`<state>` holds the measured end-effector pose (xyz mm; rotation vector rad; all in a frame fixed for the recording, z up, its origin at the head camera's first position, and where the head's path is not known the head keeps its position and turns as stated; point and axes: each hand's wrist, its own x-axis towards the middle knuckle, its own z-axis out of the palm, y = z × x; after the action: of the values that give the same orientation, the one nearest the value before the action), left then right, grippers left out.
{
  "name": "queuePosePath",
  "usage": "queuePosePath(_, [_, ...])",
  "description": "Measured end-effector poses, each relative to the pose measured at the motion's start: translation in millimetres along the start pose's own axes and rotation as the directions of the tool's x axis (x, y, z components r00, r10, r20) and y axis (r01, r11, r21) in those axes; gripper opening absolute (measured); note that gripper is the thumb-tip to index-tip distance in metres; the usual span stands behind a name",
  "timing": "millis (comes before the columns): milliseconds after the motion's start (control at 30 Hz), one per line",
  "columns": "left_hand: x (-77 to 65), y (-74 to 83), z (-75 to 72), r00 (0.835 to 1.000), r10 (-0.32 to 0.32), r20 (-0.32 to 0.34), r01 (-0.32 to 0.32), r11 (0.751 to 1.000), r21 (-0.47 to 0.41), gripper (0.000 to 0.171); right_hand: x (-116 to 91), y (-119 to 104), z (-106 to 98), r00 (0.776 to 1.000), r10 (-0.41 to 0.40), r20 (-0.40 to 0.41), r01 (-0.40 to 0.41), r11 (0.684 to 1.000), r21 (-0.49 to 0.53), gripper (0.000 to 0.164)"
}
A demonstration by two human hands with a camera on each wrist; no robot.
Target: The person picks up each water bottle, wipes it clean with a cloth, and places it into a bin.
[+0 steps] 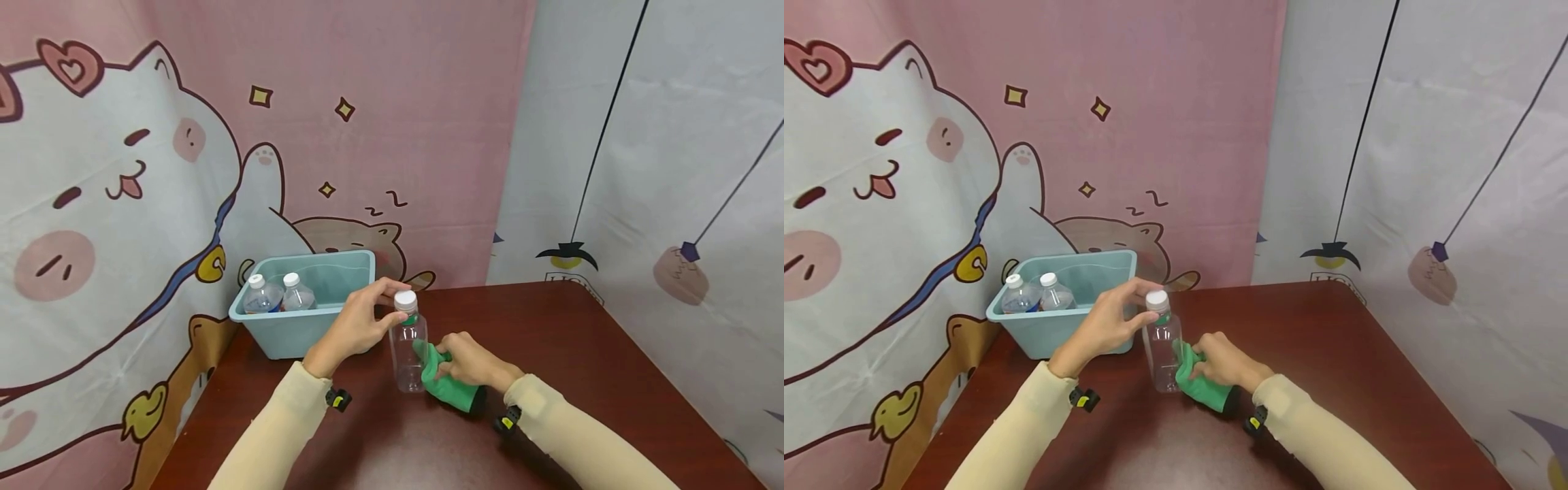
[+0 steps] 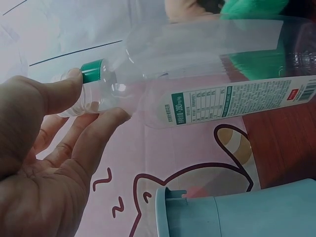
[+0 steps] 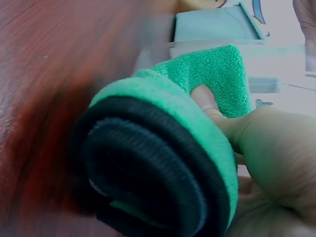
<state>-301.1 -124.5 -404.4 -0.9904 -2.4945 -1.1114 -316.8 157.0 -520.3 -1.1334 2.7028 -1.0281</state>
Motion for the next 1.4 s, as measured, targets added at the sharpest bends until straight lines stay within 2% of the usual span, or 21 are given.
queuePosePath(100, [0.2,0.5,0.2,1.000,0.000,0.000,0.000,1.000,0.000,0.050,0,-4,-6,0.999,-0.013,-0.050,0.012,1.000,-0.021,0.024])
queuePosePath(233, [0.4,0.6,-0.2,1.000,-0.015,0.001,0.015,1.000,0.004,0.050,1,-14,-19,0.994,0.007,-0.111,-0.011,0.999,-0.039,0.013])
queuePosePath(500, [0.0,1.2,-0.3,1.000,-0.016,0.003,0.016,1.000,0.007,0.050,5,-36,-42,0.975,0.023,-0.220,-0.031,0.999,-0.035,0.016])
queuePosePath(600, [0.2,1.3,-1.3,1.000,-0.005,0.003,0.005,1.000,0.003,0.051,9,-45,-49,0.962,0.033,-0.273,-0.033,0.999,0.005,0.019])
queuePosePath(733, [2.6,1.9,-2.5,1.000,0.014,0.006,-0.014,1.000,0.015,0.046,17,-57,-55,0.929,0.041,-0.367,-0.020,0.998,0.063,0.024])
queuePosePath(833, [4.2,2.4,-2.1,1.000,0.023,0.009,-0.023,1.000,0.016,0.043,23,-63,-56,0.910,0.038,-0.412,-0.010,0.997,0.071,0.025])
queuePosePath(1000, [3.6,1.4,-0.5,1.000,0.024,0.007,-0.024,1.000,0.001,0.043,26,-68,-55,0.913,0.045,-0.406,-0.021,0.998,0.062,0.024])
queuePosePath(1167, [1.9,-1.1,-0.4,1.000,0.016,0.005,-0.016,1.000,0.018,0.043,26,-68,-54,0.931,0.052,-0.362,-0.049,0.999,0.016,0.026])
queuePosePath(1400, [1.2,-2.2,-0.9,1.000,0.012,0.011,-0.012,1.000,-0.002,0.045,22,-66,-54,0.950,0.064,-0.306,-0.079,0.996,-0.037,0.030])
